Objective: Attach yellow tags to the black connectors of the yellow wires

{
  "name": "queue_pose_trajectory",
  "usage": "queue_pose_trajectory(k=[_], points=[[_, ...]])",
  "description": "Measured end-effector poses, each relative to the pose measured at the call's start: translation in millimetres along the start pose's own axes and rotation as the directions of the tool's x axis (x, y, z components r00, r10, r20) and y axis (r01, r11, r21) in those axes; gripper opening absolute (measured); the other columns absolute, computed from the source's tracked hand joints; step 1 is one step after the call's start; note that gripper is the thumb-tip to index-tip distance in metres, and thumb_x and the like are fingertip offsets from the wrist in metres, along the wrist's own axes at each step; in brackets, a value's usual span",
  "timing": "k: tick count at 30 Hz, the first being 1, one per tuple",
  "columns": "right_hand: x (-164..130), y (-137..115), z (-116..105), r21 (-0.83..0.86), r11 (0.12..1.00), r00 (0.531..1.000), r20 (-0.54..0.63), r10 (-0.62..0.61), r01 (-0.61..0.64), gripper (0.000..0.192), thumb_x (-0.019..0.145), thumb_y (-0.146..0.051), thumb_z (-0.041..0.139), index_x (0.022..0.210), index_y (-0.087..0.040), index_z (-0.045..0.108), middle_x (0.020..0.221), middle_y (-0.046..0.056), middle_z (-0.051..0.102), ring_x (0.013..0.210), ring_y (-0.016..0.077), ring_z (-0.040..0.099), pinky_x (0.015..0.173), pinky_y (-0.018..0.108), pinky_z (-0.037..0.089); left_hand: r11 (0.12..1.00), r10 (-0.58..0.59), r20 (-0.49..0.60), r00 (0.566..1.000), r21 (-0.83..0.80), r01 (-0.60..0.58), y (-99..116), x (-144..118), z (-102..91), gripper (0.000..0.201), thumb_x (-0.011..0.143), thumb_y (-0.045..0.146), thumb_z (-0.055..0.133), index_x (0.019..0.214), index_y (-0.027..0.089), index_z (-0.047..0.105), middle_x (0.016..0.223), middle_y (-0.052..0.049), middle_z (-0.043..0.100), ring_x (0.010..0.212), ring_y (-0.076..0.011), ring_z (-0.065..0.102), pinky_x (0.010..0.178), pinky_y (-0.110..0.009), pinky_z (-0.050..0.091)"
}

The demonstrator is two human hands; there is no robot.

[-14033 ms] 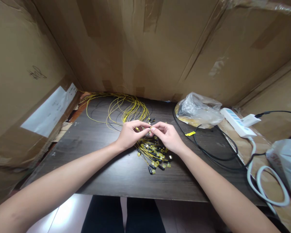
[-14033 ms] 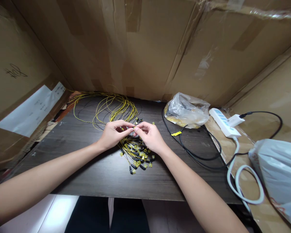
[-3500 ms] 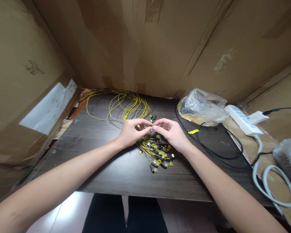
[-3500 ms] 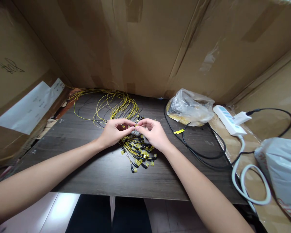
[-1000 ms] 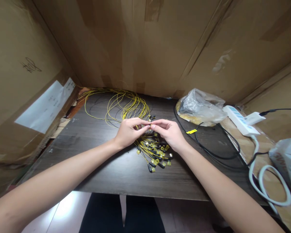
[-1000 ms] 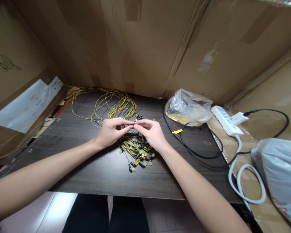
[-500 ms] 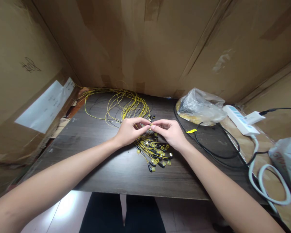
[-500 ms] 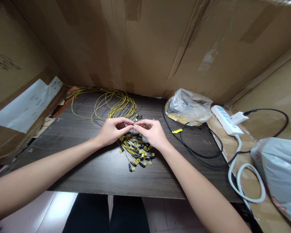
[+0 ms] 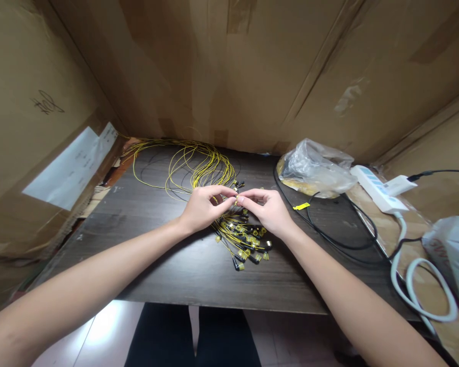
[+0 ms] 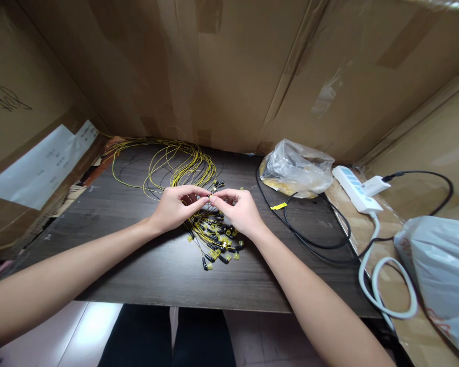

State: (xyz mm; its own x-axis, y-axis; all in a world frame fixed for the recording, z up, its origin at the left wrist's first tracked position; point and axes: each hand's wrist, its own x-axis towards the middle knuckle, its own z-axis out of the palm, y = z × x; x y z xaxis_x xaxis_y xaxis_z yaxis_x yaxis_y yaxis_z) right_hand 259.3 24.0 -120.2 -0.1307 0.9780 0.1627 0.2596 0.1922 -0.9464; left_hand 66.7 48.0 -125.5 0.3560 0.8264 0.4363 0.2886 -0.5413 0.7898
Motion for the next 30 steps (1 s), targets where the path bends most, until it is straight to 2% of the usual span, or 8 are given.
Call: queue_pose_trajectory(k=[8, 12, 19, 25, 30], points=[[0.8, 4.4, 1.9, 0.090, 0.996, 0.999, -0.050, -0.004, 0.008, 0.033, 0.073, -0.045, 0.081, 0.091, -0.017, 0.080, 0.089, 0.008, 0.078, 0.079, 0.0221, 0.072, 0.075, 0.035, 0.058, 0.996, -0.053, -0.011, 0.999, -0.073, 0.052, 2.7, -0.5, 0.9, 0.016, 0.087, 0.028, 0.072, 0.094, 0.016, 0.078, 0.084, -0.005, 0.078, 0.063, -0.0128, 0.066, 0.056, -0.022, 0.051], [0.8, 3.4, 1.8, 0.098, 0.995, 1.000, -0.029, 0.003, 0.000, 0.036, 0.073, -0.050, 0.081, 0.088, -0.017, 0.080, 0.085, 0.008, 0.078, 0.079, 0.0229, 0.072, 0.076, 0.036, 0.059, 0.999, -0.017, -0.030, 0.999, -0.047, 0.016, 1.0, -1.0, 0.5, 0.014, 0.087, 0.027, 0.072, 0.092, 0.016, 0.079, 0.084, -0.005, 0.078, 0.064, -0.0130, 0.066, 0.058, -0.023, 0.052], [-0.3, 1.3, 0.3, -0.044, 0.998, 0.998, 0.030, -0.046, 0.048, 0.033, 0.084, -0.049, 0.070, 0.082, -0.018, 0.078, 0.076, 0.006, 0.075, 0.071, 0.0208, 0.069, 0.067, 0.032, 0.053, 0.997, 0.070, 0.004, 0.998, 0.016, -0.070, -6.6, 0.3, -1.7, 0.013, 0.087, 0.025, 0.071, 0.095, 0.018, 0.080, 0.085, -0.005, 0.078, 0.064, -0.0126, 0.065, 0.059, -0.024, 0.049], [-5.1, 0.7, 4.4, -0.232, 0.965, 0.991, -0.025, -0.133, 0.124, 0.025, 0.089, -0.040, 0.063, 0.090, -0.019, 0.075, 0.077, 0.004, 0.073, 0.060, 0.0172, 0.059, 0.057, 0.029, 0.043, 0.998, 0.054, 0.013, 0.998, 0.020, -0.054, -7.9, 1.8, -0.9, 0.013, 0.088, 0.024, 0.070, 0.095, 0.018, 0.079, 0.087, -0.004, 0.078, 0.067, -0.0123, 0.067, 0.060, -0.023, 0.050], [-6.5, -3.6, 5.3, -0.339, 0.920, 0.980, 0.042, -0.195, 0.198, 0.021, 0.095, -0.035, 0.054, 0.088, -0.019, 0.066, 0.074, 0.003, 0.066, 0.061, 0.0158, 0.054, 0.060, 0.029, 0.040, 0.997, 0.076, 0.032, 0.997, 0.029, -0.077, -8.4, 1.2, -0.8, 0.012, 0.089, 0.024, 0.070, 0.095, 0.017, 0.077, 0.088, -0.004, 0.077, 0.068, -0.0120, 0.067, 0.061, -0.022, 0.051]])
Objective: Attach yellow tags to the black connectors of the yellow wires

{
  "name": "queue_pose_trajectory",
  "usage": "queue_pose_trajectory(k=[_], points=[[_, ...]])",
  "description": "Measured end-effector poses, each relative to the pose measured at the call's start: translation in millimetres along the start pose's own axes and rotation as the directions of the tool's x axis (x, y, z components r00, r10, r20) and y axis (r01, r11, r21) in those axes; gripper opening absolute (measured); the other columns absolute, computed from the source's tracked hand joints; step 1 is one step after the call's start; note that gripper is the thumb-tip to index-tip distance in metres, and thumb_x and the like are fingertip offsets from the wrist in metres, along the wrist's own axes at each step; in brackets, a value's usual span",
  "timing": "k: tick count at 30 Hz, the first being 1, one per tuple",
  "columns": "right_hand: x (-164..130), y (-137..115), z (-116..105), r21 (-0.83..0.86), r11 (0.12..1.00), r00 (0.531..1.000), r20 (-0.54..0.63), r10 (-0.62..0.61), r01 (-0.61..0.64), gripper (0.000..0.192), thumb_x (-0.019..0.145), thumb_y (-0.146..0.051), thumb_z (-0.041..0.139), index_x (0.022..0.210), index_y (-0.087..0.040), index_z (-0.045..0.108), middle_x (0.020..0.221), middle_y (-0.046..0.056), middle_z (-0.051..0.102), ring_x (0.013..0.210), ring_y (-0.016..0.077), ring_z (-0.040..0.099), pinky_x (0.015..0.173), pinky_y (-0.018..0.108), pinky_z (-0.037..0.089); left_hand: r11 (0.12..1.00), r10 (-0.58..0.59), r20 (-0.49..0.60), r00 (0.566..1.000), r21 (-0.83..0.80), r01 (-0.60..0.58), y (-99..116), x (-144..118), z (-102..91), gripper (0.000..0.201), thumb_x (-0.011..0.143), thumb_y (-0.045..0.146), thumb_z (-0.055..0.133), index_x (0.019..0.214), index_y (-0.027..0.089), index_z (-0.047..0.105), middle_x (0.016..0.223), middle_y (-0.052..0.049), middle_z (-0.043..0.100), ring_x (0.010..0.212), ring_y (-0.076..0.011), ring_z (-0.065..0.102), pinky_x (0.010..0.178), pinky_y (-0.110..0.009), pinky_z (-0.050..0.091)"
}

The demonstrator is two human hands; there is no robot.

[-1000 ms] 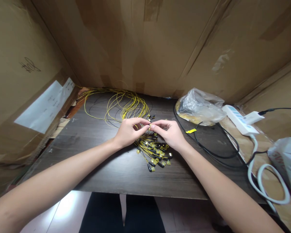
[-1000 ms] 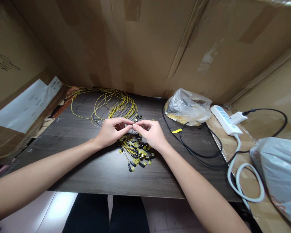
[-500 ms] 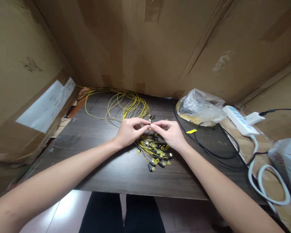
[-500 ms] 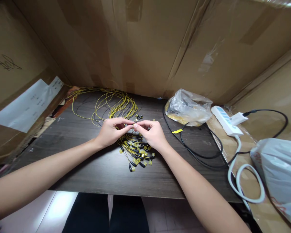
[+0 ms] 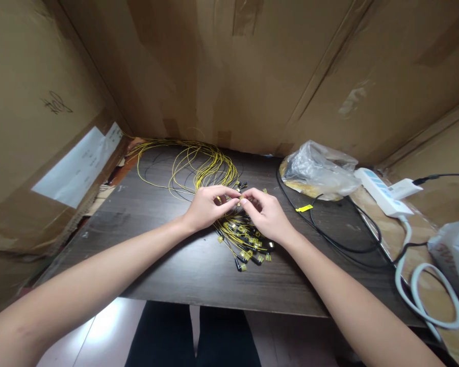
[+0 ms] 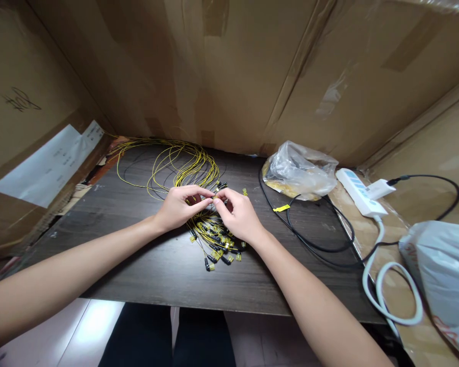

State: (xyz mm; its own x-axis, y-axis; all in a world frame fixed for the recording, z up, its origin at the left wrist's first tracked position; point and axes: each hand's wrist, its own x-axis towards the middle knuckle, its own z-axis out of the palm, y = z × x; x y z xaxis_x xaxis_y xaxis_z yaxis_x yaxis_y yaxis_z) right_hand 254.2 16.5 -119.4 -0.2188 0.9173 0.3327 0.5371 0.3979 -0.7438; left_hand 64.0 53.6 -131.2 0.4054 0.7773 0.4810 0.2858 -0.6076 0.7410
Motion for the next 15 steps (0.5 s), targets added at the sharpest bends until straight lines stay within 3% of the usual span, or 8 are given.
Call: queue_pose_trajectory(k=[6, 11, 15], points=[[1.0, 0.4, 0.2, -0.029, 0.999, 0.997, 0.077, -0.030, 0.033, 0.040, 0.103, -0.036, 0.039, 0.067, -0.020, 0.049, 0.062, 0.000, 0.052, 0.060, 0.0150, 0.048, 0.061, 0.028, 0.036, 0.998, 0.063, 0.018, 0.998, 0.021, -0.064, 2.1, -0.9, 1.1, 0.009, 0.088, 0.020, 0.067, 0.093, 0.015, 0.074, 0.084, -0.003, 0.074, 0.064, -0.0102, 0.063, 0.059, -0.020, 0.050], [0.3, -0.5, 1.1, 0.020, 0.999, 0.999, 0.025, -0.044, 0.043, 0.019, 0.097, -0.032, 0.051, 0.088, -0.018, 0.060, 0.077, 0.002, 0.061, 0.064, 0.0146, 0.051, 0.060, 0.027, 0.038, 0.999, 0.050, -0.009, 0.999, 0.018, -0.050, 2.2, -0.4, 2.1, 0.008, 0.086, 0.018, 0.069, 0.091, 0.014, 0.073, 0.082, -0.002, 0.072, 0.061, -0.0090, 0.061, 0.059, -0.020, 0.051], [0.4, 0.8, 1.0, 0.033, 0.999, 0.999, 0.035, -0.012, 0.011, 0.021, 0.097, -0.033, 0.050, 0.084, -0.019, 0.058, 0.073, 0.001, 0.058, 0.062, 0.0140, 0.049, 0.059, 0.026, 0.036, 0.998, 0.065, -0.006, 0.998, 0.010, -0.065, 1.8, -0.7, 1.6, 0.008, 0.086, 0.016, 0.068, 0.092, 0.014, 0.074, 0.082, -0.002, 0.073, 0.062, -0.0085, 0.061, 0.059, -0.019, 0.050]])
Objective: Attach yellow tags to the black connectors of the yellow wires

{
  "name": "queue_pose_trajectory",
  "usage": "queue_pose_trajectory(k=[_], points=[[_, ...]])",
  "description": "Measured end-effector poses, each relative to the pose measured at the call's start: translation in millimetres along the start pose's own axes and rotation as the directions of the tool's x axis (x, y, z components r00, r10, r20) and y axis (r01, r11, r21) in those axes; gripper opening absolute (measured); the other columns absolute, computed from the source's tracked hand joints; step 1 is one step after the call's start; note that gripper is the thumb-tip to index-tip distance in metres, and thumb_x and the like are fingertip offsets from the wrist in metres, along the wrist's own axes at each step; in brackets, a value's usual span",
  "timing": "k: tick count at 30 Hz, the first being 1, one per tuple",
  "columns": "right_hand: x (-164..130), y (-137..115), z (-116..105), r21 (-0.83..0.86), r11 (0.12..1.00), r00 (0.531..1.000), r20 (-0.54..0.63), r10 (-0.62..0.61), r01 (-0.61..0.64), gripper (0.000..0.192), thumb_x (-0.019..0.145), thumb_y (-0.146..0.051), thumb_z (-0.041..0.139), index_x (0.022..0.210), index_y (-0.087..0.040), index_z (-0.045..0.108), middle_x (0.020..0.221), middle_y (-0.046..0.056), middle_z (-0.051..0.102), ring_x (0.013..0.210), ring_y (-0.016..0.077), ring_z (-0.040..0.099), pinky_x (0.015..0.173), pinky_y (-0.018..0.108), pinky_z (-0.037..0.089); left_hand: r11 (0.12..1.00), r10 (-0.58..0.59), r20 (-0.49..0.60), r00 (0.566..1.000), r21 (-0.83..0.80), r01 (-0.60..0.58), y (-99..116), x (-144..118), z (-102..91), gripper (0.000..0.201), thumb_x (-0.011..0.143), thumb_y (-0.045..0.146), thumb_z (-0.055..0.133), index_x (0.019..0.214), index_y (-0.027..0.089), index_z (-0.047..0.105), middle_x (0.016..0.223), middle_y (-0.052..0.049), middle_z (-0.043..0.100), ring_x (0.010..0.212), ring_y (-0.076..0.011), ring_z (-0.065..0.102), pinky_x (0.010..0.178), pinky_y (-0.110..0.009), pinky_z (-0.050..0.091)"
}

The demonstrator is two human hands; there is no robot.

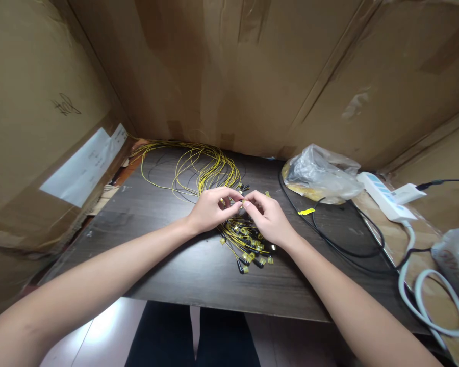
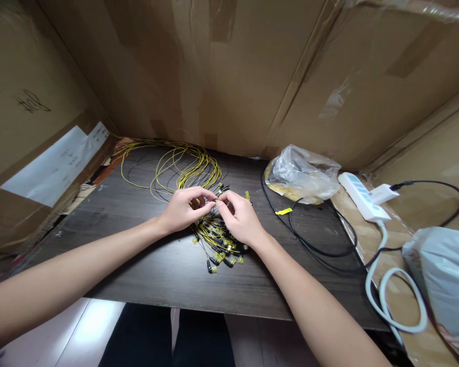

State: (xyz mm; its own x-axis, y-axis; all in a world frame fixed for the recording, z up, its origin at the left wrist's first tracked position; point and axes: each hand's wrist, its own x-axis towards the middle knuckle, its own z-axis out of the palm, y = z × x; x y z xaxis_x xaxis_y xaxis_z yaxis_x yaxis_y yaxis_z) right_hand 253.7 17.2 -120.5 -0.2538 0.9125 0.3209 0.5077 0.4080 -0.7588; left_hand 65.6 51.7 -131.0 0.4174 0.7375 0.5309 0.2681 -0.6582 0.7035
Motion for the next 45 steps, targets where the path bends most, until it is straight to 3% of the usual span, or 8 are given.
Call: queue_pose_trajectory(k=[5, 12, 19, 26, 32, 39, 45], points=[[0.3, 3.2, 0.7, 0.059, 0.997, 0.997, 0.071, 0.038, -0.042, 0.040, 0.102, -0.039, 0.038, 0.071, -0.019, 0.053, 0.064, 0.000, 0.054, 0.062, 0.0148, 0.050, 0.062, 0.028, 0.037, 1.000, 0.018, 0.018, 1.000, -0.014, -0.018, 1.2, -0.5, 0.2, 0.009, 0.086, 0.017, 0.068, 0.093, 0.014, 0.074, 0.081, -0.002, 0.072, 0.063, -0.0085, 0.061, 0.056, -0.017, 0.049], [-0.1, 0.1, 0.7, 0.059, 0.998, 1.000, -0.013, 0.027, -0.026, 0.018, 0.095, -0.033, 0.053, 0.089, -0.018, 0.060, 0.077, 0.001, 0.059, 0.063, 0.0139, 0.050, 0.059, 0.026, 0.037, 0.997, -0.062, 0.012, 0.998, -0.043, 0.063, 0.9, 1.8, -0.7, 0.010, 0.087, 0.020, 0.068, 0.092, 0.014, 0.074, 0.081, -0.003, 0.074, 0.059, -0.0085, 0.060, 0.056, -0.019, 0.049], [0.3, 1.8, 1.2, 0.046, 0.998, 0.998, 0.053, 0.032, -0.034, 0.039, 0.101, -0.035, 0.039, 0.069, -0.019, 0.053, 0.060, -0.001, 0.051, 0.058, 0.0137, 0.047, 0.059, 0.027, 0.034, 1.000, -0.014, 0.027, 1.000, -0.020, 0.014, 1.8, -0.1, -1.0, 0.010, 0.087, 0.017, 0.067, 0.093, 0.015, 0.075, 0.083, -0.003, 0.074, 0.063, -0.0090, 0.062, 0.056, -0.018, 0.048], [0.1, 0.1, 1.7, 0.023, 1.000, 0.999, -0.036, 0.003, -0.002, 0.015, 0.093, -0.031, 0.055, 0.088, -0.018, 0.059, 0.074, 0.000, 0.058, 0.063, 0.0141, 0.050, 0.060, 0.026, 0.037, 0.995, -0.090, 0.020, 0.996, -0.045, 0.091, 0.2, 1.0, -0.7, 0.010, 0.085, 0.020, 0.070, 0.092, 0.015, 0.076, 0.077, -0.002, 0.074, 0.056, -0.0081, 0.058, 0.054, -0.019, 0.046], [0.2, 3.7, 1.5, 0.024, 0.999, 0.998, 0.053, 0.042, -0.043, 0.041, 0.101, -0.037, 0.039, 0.068, -0.019, 0.054, 0.060, -0.001, 0.051, 0.057, 0.0135, 0.047, 0.058, 0.027, 0.033, 0.998, -0.037, 0.041, 0.998, -0.044, 0.039, 2.5, 0.5, -1.5, 0.009, 0.085, 0.019, 0.069, 0.090, 0.015, 0.076, 0.077, -0.002, 0.073, 0.058, -0.0083, 0.058, 0.056, -0.019, 0.046], [0.1, -0.9, 1.5, 0.039, 0.999, 1.000, -0.005, 0.029, -0.029, 0.020, 0.093, -0.036, 0.057, 0.085, -0.018, 0.060, 0.071, 0.000, 0.059, 0.062, 0.0144, 0.050, 0.060, 0.026, 0.037, 0.990, -0.127, 0.044, 0.991, -0.063, 0.129, 2.4, 2.1, -1.5, 0.011, 0.083, 0.019, 0.070, 0.091, 0.015, 0.076, 0.074, -0.002, 0.073, 0.057, -0.0088, 0.057, 0.055, -0.020, 0.046], [0.5, 2.5, 1.4, 0.068, 0.995, 0.996, 0.067, 0.066, -0.071, 0.046, 0.102, -0.043, 0.038, 0.067, -0.019, 0.055, 0.059, -0.001, 0.050, 0.056, 0.0139, 0.046, 0.058, 0.028, 0.034, 0.992, -0.082, 0.050, 0.995, -0.093, 0.087, 2.1, 1.1, -2.0, 0.013, 0.086, 0.022, 0.069, 0.092, 0.015, 0.077, 0.077, -0.003, 0.074, 0.057, -0.0092, 0.057, 0.055, -0.020, 0.046]])
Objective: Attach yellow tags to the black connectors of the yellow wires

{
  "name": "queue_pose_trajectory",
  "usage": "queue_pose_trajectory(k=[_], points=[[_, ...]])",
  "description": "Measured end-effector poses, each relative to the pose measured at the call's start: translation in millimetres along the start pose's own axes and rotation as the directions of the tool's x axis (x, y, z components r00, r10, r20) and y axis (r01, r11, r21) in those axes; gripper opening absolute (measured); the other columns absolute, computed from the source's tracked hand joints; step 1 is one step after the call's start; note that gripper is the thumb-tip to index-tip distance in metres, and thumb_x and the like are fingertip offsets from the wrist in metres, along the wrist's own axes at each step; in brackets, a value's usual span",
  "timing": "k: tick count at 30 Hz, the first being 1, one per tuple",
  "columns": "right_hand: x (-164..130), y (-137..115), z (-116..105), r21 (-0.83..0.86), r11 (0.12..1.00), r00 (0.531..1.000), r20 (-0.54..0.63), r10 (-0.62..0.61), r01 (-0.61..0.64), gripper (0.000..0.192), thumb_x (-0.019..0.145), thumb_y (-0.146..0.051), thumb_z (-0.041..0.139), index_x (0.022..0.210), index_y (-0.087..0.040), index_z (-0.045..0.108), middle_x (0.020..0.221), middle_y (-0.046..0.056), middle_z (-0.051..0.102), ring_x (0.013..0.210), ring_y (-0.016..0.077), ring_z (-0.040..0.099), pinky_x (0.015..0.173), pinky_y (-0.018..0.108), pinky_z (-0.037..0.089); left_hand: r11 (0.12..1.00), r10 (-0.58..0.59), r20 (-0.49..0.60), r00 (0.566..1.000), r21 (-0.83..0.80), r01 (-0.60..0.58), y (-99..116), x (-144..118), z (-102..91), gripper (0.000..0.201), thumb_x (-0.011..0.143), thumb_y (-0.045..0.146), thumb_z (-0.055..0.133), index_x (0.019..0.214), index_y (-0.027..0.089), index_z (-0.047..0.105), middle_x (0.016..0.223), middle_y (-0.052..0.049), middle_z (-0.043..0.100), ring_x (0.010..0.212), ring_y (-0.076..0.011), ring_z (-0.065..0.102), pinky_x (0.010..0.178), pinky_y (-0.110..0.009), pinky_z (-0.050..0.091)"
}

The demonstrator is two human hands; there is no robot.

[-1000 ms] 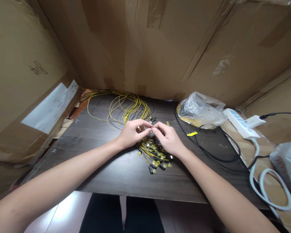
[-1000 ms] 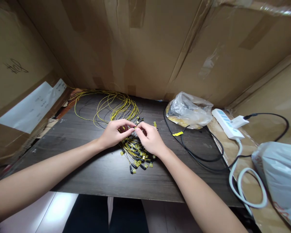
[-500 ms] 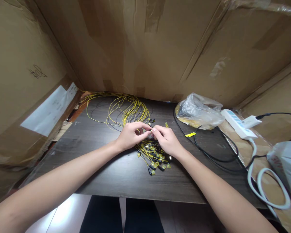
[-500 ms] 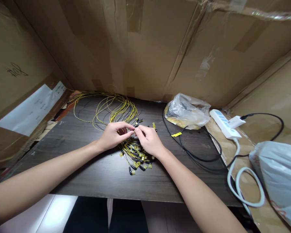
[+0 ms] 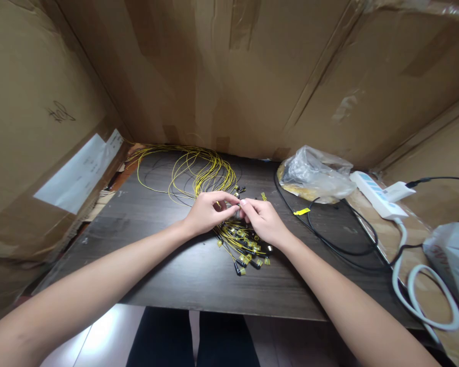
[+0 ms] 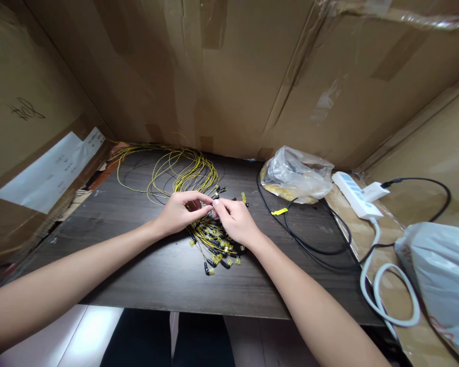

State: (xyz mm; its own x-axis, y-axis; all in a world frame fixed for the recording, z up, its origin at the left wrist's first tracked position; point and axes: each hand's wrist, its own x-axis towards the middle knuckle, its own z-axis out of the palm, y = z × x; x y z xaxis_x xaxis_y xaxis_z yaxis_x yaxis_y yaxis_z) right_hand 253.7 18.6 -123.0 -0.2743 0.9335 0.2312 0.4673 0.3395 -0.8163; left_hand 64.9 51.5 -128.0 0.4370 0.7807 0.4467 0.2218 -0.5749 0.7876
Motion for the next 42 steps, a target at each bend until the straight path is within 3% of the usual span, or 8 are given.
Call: queue_pose_trajectory(k=[6, 13, 17, 20, 26, 32, 38, 42], points=[[-1.0, -3.8, 0.1, -0.016, 1.000, 0.997, -0.078, -0.017, 0.016, 0.022, 0.094, -0.039, 0.056, 0.086, -0.019, 0.058, 0.072, 0.000, 0.057, 0.063, 0.0149, 0.049, 0.060, 0.027, 0.037, 0.996, -0.080, -0.007, 0.997, -0.040, 0.080, -2.0, 1.0, 0.2, 0.014, 0.085, 0.025, 0.071, 0.093, 0.016, 0.078, 0.078, -0.004, 0.075, 0.056, -0.0094, 0.057, 0.053, -0.020, 0.045], [0.0, 1.1, 0.2, 0.010, 1.000, 1.000, -0.007, 0.023, -0.023, 0.045, 0.102, -0.043, 0.038, 0.068, -0.019, 0.055, 0.059, -0.002, 0.048, 0.057, 0.0139, 0.045, 0.059, 0.028, 0.034, 0.999, -0.043, 0.000, 0.999, -0.033, 0.043, -3.0, 0.6, 0.6, 0.014, 0.087, 0.023, 0.070, 0.094, 0.016, 0.079, 0.080, -0.004, 0.076, 0.059, -0.0097, 0.059, 0.056, -0.020, 0.046], [-0.2, -1.6, 1.2, -0.022, 1.000, 0.995, -0.097, -0.005, 0.003, 0.025, 0.096, -0.038, 0.051, 0.082, -0.019, 0.058, 0.070, -0.001, 0.055, 0.060, 0.0137, 0.047, 0.058, 0.027, 0.035, 0.984, -0.128, 0.029, 0.991, -0.121, 0.131, -5.6, 2.9, 0.9, 0.018, 0.088, 0.027, 0.070, 0.098, 0.014, 0.078, 0.082, -0.005, 0.077, 0.059, -0.0106, 0.061, 0.055, -0.021, 0.047], [-0.2, -2.6, 1.7, -0.032, 0.999, 0.994, -0.111, -0.021, 0.017, 0.016, 0.093, -0.034, 0.055, 0.088, -0.019, 0.057, 0.074, 0.000, 0.057, 0.060, 0.0138, 0.047, 0.058, 0.027, 0.036, 0.984, -0.125, 0.012, 0.992, -0.124, 0.125, -5.8, 3.2, 0.5, 0.019, 0.087, 0.027, 0.070, 0.098, 0.014, 0.078, 0.083, -0.006, 0.078, 0.056, -0.0101, 0.060, 0.053, -0.021, 0.047], [-0.5, -1.5, 1.9, -0.007, 1.000, 1.000, -0.024, -0.013, 0.013, 0.032, 0.099, -0.038, 0.044, 0.073, -0.020, 0.051, 0.063, -0.002, 0.047, 0.059, 0.0141, 0.043, 0.057, 0.027, 0.033, 0.997, 0.060, -0.081, 0.995, 0.042, -0.057, -2.2, -0.4, 1.1, 0.013, 0.086, 0.022, 0.071, 0.095, 0.017, 0.079, 0.084, -0.004, 0.078, 0.061, -0.0109, 0.065, 0.060, -0.022, 0.052], [-0.9, -2.7, 1.8, -0.008, 1.000, 0.995, -0.095, -0.030, 0.029, 0.017, 0.094, -0.035, 0.052, 0.086, -0.020, 0.054, 0.072, -0.001, 0.055, 0.062, 0.0148, 0.047, 0.059, 0.027, 0.036, 1.000, -0.015, -0.059, 0.998, -0.022, 0.014, -0.4, -0.7, 4.2, 0.011, 0.085, 0.022, 0.073, 0.092, 0.016, 0.079, 0.081, -0.004, 0.077, 0.063, -0.0115, 0.067, 0.060, -0.021, 0.054], [-0.2, 1.3, 0.5, 0.035, 0.999, 1.000, -0.011, 0.008, -0.007, 0.043, 0.102, -0.045, 0.039, 0.068, -0.020, 0.050, 0.062, -0.001, 0.049, 0.060, 0.0146, 0.046, 0.060, 0.028, 0.035, 0.998, 0.061, -0.019, 0.998, 0.031, -0.061, 1.7, -1.9, 1.4, 0.012, 0.087, 0.021, 0.071, 0.095, 0.016, 0.078, 0.082, -0.004, 0.077, 0.063, -0.0107, 0.066, 0.058, -0.020, 0.053], [-0.7, -1.5, -0.2, -0.018, 1.000, 0.998, -0.067, -0.020, 0.019, 0.035, 0.100, -0.042, 0.045, 0.075, -0.019, 0.054, 0.065, -0.001, 0.050, 0.061, 0.0143, 0.045, 0.059, 0.028, 0.034, 0.998, -0.042, -0.013, 0.999, -0.038, 0.041, -0.3, -1.3, 2.3, 0.012, 0.085, 0.023, 0.072, 0.093, 0.016, 0.079, 0.079, -0.004, 0.077, 0.059, -0.0102, 0.063, 0.054, -0.019, 0.050]])
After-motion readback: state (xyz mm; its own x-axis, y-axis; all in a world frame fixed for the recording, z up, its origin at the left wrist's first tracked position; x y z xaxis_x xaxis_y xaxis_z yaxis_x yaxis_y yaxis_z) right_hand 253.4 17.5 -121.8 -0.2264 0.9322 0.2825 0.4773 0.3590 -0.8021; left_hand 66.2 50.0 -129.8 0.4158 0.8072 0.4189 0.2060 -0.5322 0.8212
